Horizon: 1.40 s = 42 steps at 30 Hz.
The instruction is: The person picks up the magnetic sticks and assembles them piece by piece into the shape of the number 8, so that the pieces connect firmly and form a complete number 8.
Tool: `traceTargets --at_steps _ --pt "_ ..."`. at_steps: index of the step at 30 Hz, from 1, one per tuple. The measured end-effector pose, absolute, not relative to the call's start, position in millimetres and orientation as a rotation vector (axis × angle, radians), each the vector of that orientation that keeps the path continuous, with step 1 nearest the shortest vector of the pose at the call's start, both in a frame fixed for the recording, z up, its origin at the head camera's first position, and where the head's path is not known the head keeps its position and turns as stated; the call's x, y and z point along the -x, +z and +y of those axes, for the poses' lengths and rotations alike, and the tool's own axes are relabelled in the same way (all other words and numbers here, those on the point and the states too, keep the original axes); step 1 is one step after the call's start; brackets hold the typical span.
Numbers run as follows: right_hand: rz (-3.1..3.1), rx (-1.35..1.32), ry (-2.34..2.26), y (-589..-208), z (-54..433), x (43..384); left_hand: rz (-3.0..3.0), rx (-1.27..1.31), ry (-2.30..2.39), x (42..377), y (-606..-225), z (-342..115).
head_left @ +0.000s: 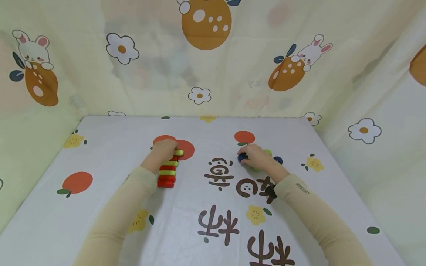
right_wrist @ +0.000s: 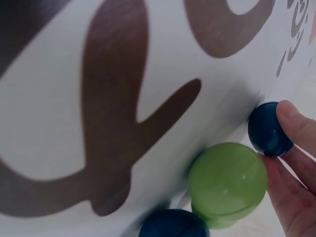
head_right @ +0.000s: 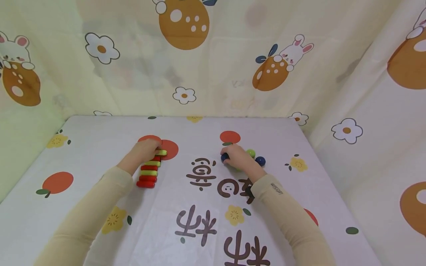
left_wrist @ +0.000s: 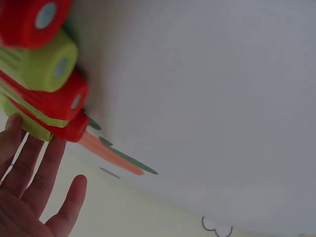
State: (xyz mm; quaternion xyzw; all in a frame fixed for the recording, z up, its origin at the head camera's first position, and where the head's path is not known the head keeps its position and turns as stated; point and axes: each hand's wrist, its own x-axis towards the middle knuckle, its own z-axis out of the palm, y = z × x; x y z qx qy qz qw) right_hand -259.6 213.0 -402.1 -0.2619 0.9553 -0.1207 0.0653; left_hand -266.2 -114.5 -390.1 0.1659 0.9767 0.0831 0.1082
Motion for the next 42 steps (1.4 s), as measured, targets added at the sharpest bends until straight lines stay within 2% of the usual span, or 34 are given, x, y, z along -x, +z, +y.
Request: traceTargets --at_steps 14,26,33,42 --pt "2.791 0.686 -0.705 -400 195 260 2.847 -0.468 0.267 273 -392 -85" --pt "2.775 0.583 -0.871 -405 176 263 2.877 -0.607 0.239 274 -394 -70" --pt "2.743 0.443 -0.952 -408 167 265 2.874 -0.602 0.267 274 -396 -60" --pt "2.734 0.402 -1.003 -412 165 267 2.875 -0.671 0.242 276 -398 -45"
